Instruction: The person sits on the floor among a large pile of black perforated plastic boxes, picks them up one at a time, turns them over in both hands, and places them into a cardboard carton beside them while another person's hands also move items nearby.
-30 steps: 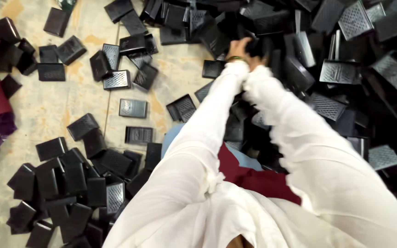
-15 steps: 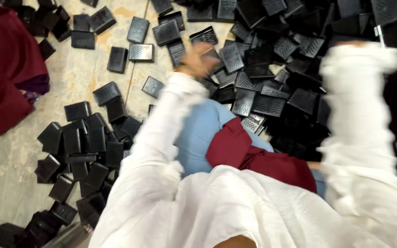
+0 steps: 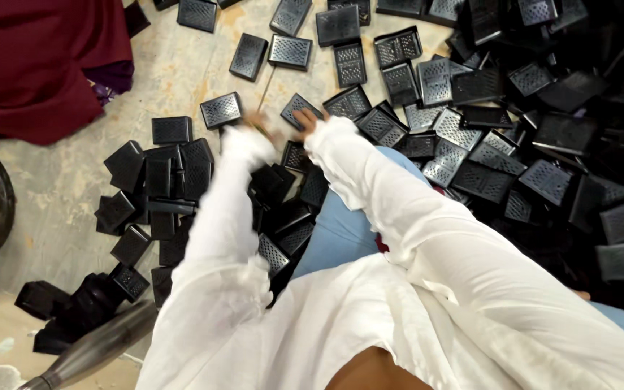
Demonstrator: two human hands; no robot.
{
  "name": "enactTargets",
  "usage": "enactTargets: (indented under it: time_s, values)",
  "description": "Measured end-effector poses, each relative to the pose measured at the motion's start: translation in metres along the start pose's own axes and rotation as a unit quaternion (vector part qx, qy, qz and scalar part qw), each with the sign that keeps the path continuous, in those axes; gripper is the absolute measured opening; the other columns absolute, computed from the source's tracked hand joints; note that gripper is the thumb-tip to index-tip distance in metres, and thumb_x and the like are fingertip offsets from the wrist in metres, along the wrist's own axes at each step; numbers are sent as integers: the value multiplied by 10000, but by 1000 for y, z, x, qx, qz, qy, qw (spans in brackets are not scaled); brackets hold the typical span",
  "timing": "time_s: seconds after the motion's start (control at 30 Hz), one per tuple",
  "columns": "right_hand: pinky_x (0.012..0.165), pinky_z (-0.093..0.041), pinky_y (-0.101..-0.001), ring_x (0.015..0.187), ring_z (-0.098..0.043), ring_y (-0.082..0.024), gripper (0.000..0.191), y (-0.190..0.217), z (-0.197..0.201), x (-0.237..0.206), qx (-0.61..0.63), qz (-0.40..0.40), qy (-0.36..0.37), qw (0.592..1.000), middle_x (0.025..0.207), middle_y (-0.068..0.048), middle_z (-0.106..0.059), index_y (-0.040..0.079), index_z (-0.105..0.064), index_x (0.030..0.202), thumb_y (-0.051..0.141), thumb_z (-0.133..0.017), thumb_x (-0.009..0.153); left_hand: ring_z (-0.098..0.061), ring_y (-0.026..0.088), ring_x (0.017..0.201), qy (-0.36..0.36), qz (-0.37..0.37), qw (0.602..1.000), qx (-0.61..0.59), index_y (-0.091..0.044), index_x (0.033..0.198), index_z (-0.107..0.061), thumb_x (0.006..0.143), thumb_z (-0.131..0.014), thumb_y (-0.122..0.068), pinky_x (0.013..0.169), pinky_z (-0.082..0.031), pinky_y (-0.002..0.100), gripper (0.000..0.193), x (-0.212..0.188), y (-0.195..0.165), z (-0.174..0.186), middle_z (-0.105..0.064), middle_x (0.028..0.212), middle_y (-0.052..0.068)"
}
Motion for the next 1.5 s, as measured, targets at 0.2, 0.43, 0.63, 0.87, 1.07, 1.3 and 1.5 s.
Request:
enactTargets:
  time_s: [0.2,0.43,0.63,0.87,1.07,1.3,1.5]
  values:
    - [1146,-210,-710,1505,-220,-438,270,-18,-2,27,-8,-96,-41,994,1639,-157,-278,226,-754,1191,318,-634,967,-267,400,1491,43,-18,999,-27,-123,1519,-384,850,-674,-534,1185,-153,574,837,-51,-35,-45,-258,1632,197]
    - [897,-507,-554,1122,-578,-458,269,-132,42,-72,-72,-115,-31,990,1458,-174,-465,161,-724,1145,237,-594,923,-393,364,1438,-182,12,959,-215,-113,1514,-407,827,-814,-437,1165,-351,496,861,89,12,-2,-367,1606,153]
    - [895,-561,-518,1086,-664,-381,287,-199,59,-159,-72,-302,-20,951,1278,-150,-634,118,-735,1195,240,-600,974,-298,341,1468,-233,146,931,-241,-137,1570,-221,697,-914,-413,1126,-329,564,1149,154,9,55,-268,1628,100]
    - [936,-536,-410,1118,-661,-284,218,-264,65,-247,-284,-378,110,874,1161,-84,-718,199,-815,1009,323,-691,879,-512,395,1307,-191,67,939,-280,-135,1561,-305,800,-896,-393,1075,-467,474,998,150,-34,44,-464,1489,199]
    - [838,-552,-461,1024,-669,-336,342,-264,115,-348,-224,-640,-122,725,1126,-147,-690,139,-711,1084,328,-742,800,-685,307,1001,-170,-157,761,-605,15,1523,-268,768,-834,-284,865,-569,369,990,133,-93,10,-673,1158,209]
    - [897,-550,-491,1109,-652,-404,668,-161,63,-93,102,-401,-132,901,1244,-200,-652,180,-537,1338,332,-797,742,-663,372,1095,-365,36,734,-572,24,1341,-571,645,-965,-342,977,-536,417,879,145,-136,20,-675,1215,241]
    - [971,-570,-465,1142,-690,-397,827,-159,65,-109,236,-403,-203,861,1262,-217,-675,165,-449,1474,363,-868,789,-697,354,1109,-251,-111,761,-588,31,1333,-549,654,-879,-421,980,-549,394,879,145,-195,6,-701,1231,242]
Point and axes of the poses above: each hand's wrist, its own x-axis towards the middle knuckle, its own z-axis out of the back of the hand, y = z × x, the point moved 2 cm from there along x, towards the middle knuckle
